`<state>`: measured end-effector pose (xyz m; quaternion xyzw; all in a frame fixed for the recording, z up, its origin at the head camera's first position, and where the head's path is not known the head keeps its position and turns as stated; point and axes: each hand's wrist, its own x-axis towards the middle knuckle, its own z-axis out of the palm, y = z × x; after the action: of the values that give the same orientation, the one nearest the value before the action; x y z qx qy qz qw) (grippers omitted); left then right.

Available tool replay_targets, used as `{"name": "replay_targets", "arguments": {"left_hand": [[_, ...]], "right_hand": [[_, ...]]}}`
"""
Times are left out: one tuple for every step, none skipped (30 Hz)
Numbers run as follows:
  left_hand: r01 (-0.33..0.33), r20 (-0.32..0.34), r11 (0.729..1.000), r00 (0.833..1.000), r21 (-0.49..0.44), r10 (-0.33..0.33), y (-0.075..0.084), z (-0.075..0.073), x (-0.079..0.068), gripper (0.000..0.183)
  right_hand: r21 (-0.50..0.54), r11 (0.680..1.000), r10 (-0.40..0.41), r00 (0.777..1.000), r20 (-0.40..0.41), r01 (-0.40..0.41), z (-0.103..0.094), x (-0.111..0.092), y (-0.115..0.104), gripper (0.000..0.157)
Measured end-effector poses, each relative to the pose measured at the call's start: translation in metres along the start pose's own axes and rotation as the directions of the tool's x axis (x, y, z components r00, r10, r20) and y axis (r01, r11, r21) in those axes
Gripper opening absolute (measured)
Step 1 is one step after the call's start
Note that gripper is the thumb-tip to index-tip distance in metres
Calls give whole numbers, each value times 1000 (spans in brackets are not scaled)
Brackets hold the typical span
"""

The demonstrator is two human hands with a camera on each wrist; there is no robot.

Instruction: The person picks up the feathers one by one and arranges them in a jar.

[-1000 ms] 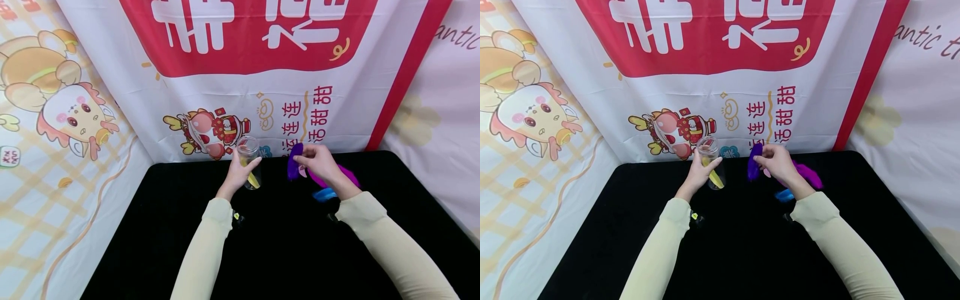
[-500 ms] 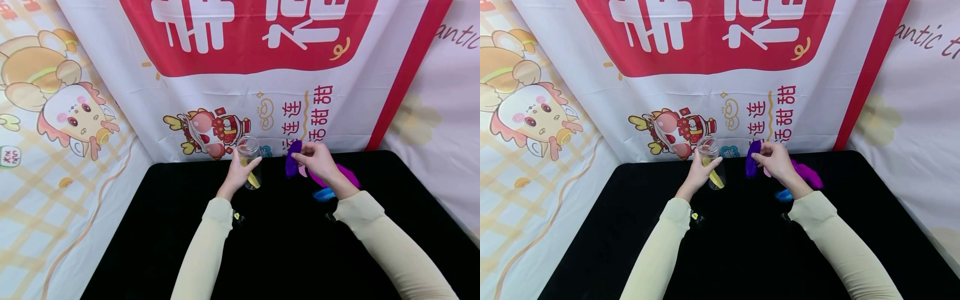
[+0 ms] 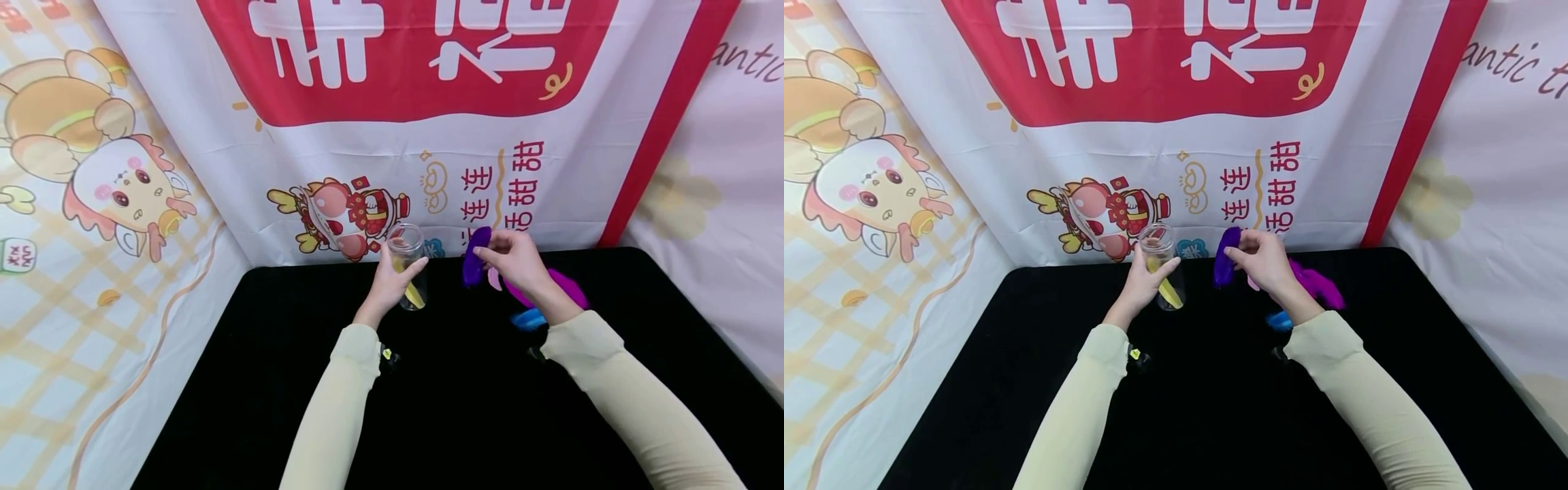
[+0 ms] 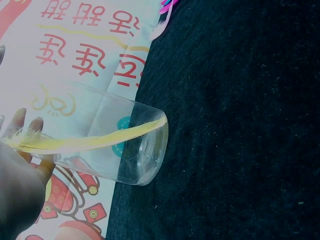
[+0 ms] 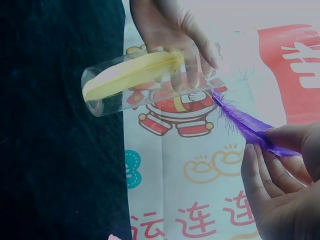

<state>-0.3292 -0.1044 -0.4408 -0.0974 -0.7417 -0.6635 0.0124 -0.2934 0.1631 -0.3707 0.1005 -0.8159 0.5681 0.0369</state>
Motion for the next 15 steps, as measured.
{"name": "replay_targets", "arguments": {"left_hand": [[1, 2, 1000, 1000, -7, -1, 0, 0, 0, 75], [3, 5, 1000, 1000, -14, -3, 0, 0, 0, 72], [3, 8, 1000, 1000, -21, -3, 1, 0, 0, 71], [1, 12, 1000, 1000, -24, -1, 1, 0, 0, 70], [-2, 15, 1000, 1000, -25, 3, 1, 0, 0, 70], [-6, 17, 1000, 1000, -25, 6, 1, 1, -1, 71], [-8, 17, 1000, 1000, -25, 9, 1, 1, -1, 71], [-11, 17, 1000, 1000, -21, 11, 2, 1, -1, 70], [-14, 17, 1000, 1000, -17, 15, 2, 1, -1, 71], [-18, 15, 1000, 1000, -8, 18, 2, 1, -1, 71], [-20, 12, 1000, 1000, -4, 20, 2, 1, -2, 71], [-18, 10, 1000, 1000, 1, 18, 2, 1, -1, 71], [-19, 7, 1000, 1000, 7, 19, 2, 1, -1, 71], [-17, 4, 1000, 1000, 11, 17, 2, 1, -1, 71], [-17, 0, 1000, 1000, 14, 17, 2, 1, -1, 72]], "right_hand": [[2, 1000, 1, 1000, -2, -1, 0, 0, -1, 21], [5, 1000, -3, 1000, -4, 3, 1, 1, -2, 21], [8, 1000, -6, 1000, -6, 6, 1, 1, -5, 20], [11, 1000, -9, 1000, -8, 9, 2, 0, -8, 19], [14, 1000, -16, 1000, -10, 16, 2, -2, -12, 18], [18, 1000, -23, 1000, -12, 23, 3, -3, -16, 17], [22, 999, -30, 999, -13, 30, 3, -5, -21, 17], [22, 999, -35, 999, -14, 36, 4, -7, -26, 16], [19, 999, -38, 999, -16, 38, 4, -9, -31, 16], [16, 999, -43, 999, -17, 43, 5, -11, -35, 16], [13, 999, -45, 999, -20, 45, 5, -12, -38, 16], [13, 999, -44, 999, -22, 44, 6, -12, -40, 15], [14, 999, -45, 999, -23, 45, 6, -12, -40, 15], [16, 999, -45, 999, -25, 46, 7, -11, -39, 15], [17, 999, -48, 998, -26, 49, 7, -11, -38, 15]]}}
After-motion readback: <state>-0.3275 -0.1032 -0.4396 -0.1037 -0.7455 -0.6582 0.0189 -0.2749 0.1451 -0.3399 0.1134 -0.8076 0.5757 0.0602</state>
